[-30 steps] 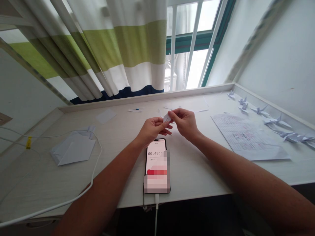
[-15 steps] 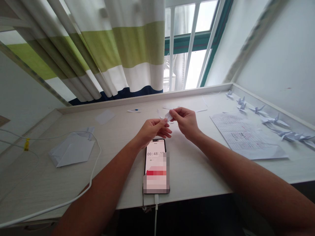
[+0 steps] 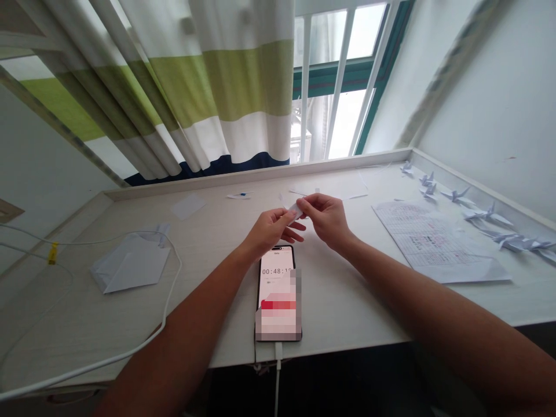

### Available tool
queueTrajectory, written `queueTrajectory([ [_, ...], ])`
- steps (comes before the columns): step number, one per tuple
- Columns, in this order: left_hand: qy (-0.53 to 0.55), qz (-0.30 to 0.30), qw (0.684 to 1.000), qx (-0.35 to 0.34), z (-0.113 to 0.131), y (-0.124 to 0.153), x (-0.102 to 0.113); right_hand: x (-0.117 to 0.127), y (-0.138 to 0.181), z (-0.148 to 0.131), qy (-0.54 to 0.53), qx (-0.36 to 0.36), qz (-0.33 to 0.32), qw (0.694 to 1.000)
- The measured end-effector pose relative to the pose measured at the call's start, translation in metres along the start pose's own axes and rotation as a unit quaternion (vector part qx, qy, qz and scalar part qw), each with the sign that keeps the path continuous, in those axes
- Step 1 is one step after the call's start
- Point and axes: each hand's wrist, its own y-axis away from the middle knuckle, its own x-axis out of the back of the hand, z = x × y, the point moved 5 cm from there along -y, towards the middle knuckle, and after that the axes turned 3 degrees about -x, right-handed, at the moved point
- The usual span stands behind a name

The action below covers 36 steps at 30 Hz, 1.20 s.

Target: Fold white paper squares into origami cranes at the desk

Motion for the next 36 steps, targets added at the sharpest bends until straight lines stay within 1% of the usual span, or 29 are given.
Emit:
queueTrajectory([
  [4,0.032,-0.018,0.999,-0.007,0.001,0.000,-0.003,-0.002,0.001,0.000,-0.012,-0.023,-0.017,1.000],
  [8,0.040,-0.032,0.998,-0.022,0.003,-0.001,-0.005,-0.002,0.000,0.009,-0.100,-0.083,-0.031,0.991],
  [11,0.043,-0.032,0.998,-0.031,0.003,-0.002,-0.006,-0.003,-0.002,0.014,-0.150,-0.110,-0.044,0.982],
  [13,0.038,-0.020,0.998,-0.035,0.003,-0.002,-0.006,-0.005,-0.002,0.016,-0.151,-0.118,-0.062,0.979],
  [15,0.030,-0.003,0.999,-0.040,0.003,-0.002,-0.004,-0.008,-0.001,0.016,-0.130,-0.121,-0.096,0.979],
  [18,0.015,0.009,0.998,-0.057,0.005,-0.001,-0.003,-0.012,0.002,0.012,-0.073,-0.096,-0.141,0.983],
  [19,0.011,0.009,0.998,-0.062,0.007,-0.001,-0.002,-0.012,0.002,0.010,-0.058,-0.081,-0.139,0.985],
  [21,0.004,0.007,0.998,-0.069,0.008,-0.001,-0.002,-0.010,0.003,0.006,-0.040,-0.056,-0.115,0.991],
  [23,0.003,0.006,0.998,-0.068,0.008,-0.001,-0.002,-0.008,0.003,0.004,-0.039,-0.048,-0.094,0.994],
  [29,0.007,-0.026,0.998,-0.054,0.004,-0.001,-0.006,-0.002,0.002,0.005,-0.046,-0.064,-0.059,0.995],
  [32,-0.012,-0.035,0.998,-0.050,0.004,0.001,-0.006,-0.002,0.002,0.006,-0.055,-0.069,-0.063,0.994],
  [36,-0.033,-0.031,0.997,-0.055,0.005,0.001,-0.005,-0.003,0.002,0.004,-0.051,-0.070,-0.062,0.994],
])
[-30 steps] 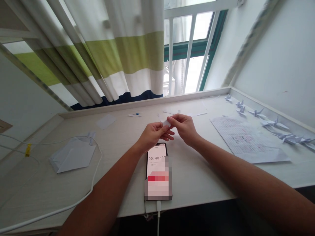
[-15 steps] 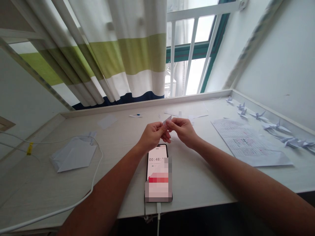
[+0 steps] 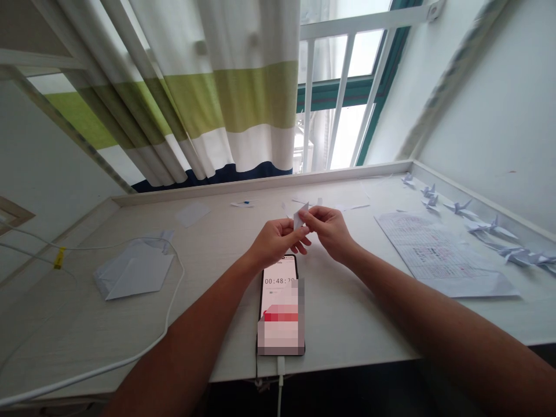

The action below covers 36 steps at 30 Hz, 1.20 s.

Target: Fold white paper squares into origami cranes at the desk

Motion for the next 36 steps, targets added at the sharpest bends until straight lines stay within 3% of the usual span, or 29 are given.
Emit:
queueTrajectory([
  [10,-0.031,-0.012,0.999,0.000,0.000,0.000,-0.006,0.000,0.004,-0.006,0.010,0.016,0.005,1.000],
  [16,-0.034,-0.020,0.999,0.000,0.003,0.000,-0.006,-0.001,0.000,0.001,-0.004,-0.016,-0.039,0.999],
  [20,-0.048,-0.037,0.998,0.012,0.001,0.001,-0.006,0.005,-0.001,-0.005,0.015,0.011,-0.002,1.000],
  [23,-0.094,0.002,0.996,-0.006,0.001,0.001,-0.002,0.009,0.000,-0.009,0.047,0.029,0.026,0.998],
  [26,-0.212,0.080,0.970,-0.093,0.009,0.004,0.005,0.010,0.001,-0.009,0.074,0.025,0.048,0.996],
  [30,-0.361,0.104,0.898,-0.229,0.025,0.009,0.004,0.007,0.001,-0.004,0.049,-0.002,0.062,0.997],
  [33,-0.419,0.105,0.863,-0.262,0.032,0.011,0.003,0.004,0.000,0.000,-0.002,-0.023,0.057,0.998],
  [36,-0.436,0.098,0.857,-0.255,0.034,0.011,0.004,0.003,-0.001,0.003,-0.033,-0.052,0.051,0.997],
])
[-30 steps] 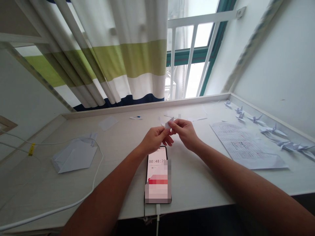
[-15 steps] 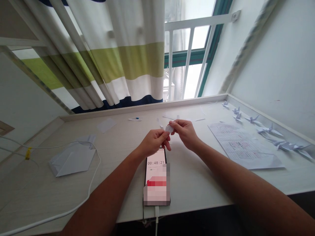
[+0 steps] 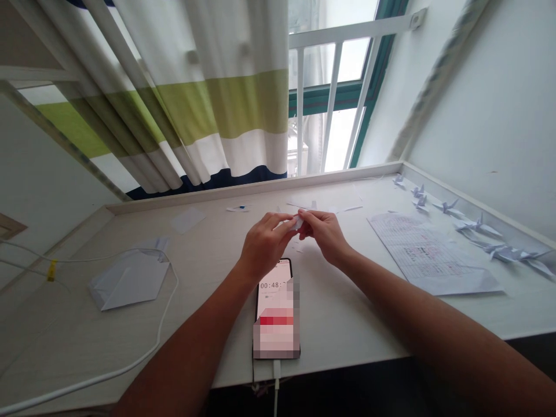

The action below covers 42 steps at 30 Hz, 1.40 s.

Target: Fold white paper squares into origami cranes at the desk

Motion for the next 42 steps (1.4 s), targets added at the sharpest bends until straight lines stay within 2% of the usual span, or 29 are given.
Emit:
queueTrajectory([
  [4,0.051,0.021,0.997,0.047,-0.003,0.001,0.002,0.001,-0.001,0.001,-0.013,-0.028,-0.010,0.999],
  [7,0.136,0.076,0.980,0.125,-0.010,0.002,0.001,-0.002,0.002,-0.005,0.016,0.027,-0.034,0.999],
  [10,0.255,0.113,0.933,0.227,-0.021,0.006,-0.007,-0.007,0.006,-0.011,0.055,0.101,-0.049,0.992],
  [12,0.334,0.117,0.899,0.259,-0.025,0.007,-0.014,-0.008,0.008,-0.012,0.073,0.133,-0.052,0.987],
  [16,0.424,0.109,0.851,0.290,-0.029,0.008,-0.023,-0.005,0.008,-0.012,0.137,0.171,-0.031,0.975],
  [19,0.475,0.102,0.816,0.313,-0.030,0.010,-0.027,-0.003,0.009,-0.018,0.210,0.210,-0.021,0.955],
  [25,0.535,0.106,0.765,0.344,-0.030,0.009,-0.028,-0.006,0.012,-0.024,0.292,0.269,-0.059,0.916],
  [36,0.530,0.114,0.747,0.384,-0.029,0.010,-0.025,-0.008,0.012,-0.023,0.331,0.293,-0.080,0.893],
  [42,0.526,0.096,0.752,0.386,-0.027,0.009,-0.020,-0.011,0.014,-0.028,0.313,0.291,-0.089,0.900],
])
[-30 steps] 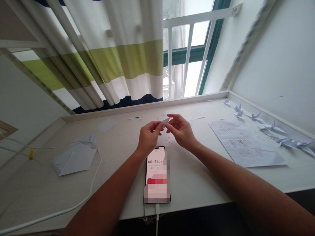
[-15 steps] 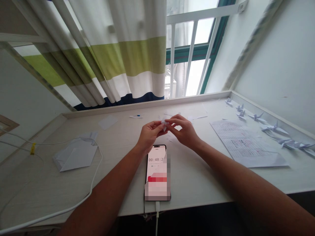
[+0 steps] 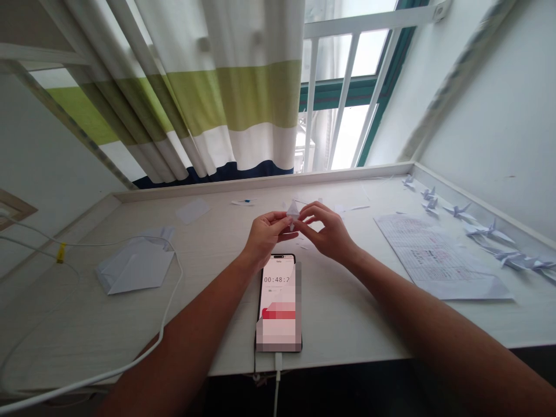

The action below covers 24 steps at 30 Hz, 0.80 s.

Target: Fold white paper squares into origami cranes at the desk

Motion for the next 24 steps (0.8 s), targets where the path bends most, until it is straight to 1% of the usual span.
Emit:
queueTrajectory([
  [3,-0.032,-0.020,0.999,0.002,0.0010,0.0022,-0.0016,-0.0006,0.0006,-0.0008,0.005,-0.006,0.010,1.000],
  [9,-0.079,-0.012,0.997,-0.017,0.0023,0.0021,-0.0004,-0.0017,0.0028,-0.0038,0.020,-0.014,0.017,1.000],
  [13,-0.082,-0.024,0.996,0.000,-0.0009,0.0000,0.0001,-0.0025,0.0032,-0.0004,0.016,-0.035,0.017,0.999],
  [17,-0.068,-0.042,0.997,-0.003,-0.0027,-0.0013,-0.0005,-0.0026,0.0035,0.0043,0.013,-0.051,0.019,0.998],
  [21,-0.069,-0.044,0.997,-0.003,-0.0019,-0.0016,-0.0007,-0.0016,0.0043,0.0053,0.006,-0.043,0.021,0.999],
  [24,-0.078,-0.048,0.996,-0.003,-0.0020,-0.0020,-0.0005,-0.0027,0.0041,0.0057,0.012,-0.031,0.010,0.999],
])
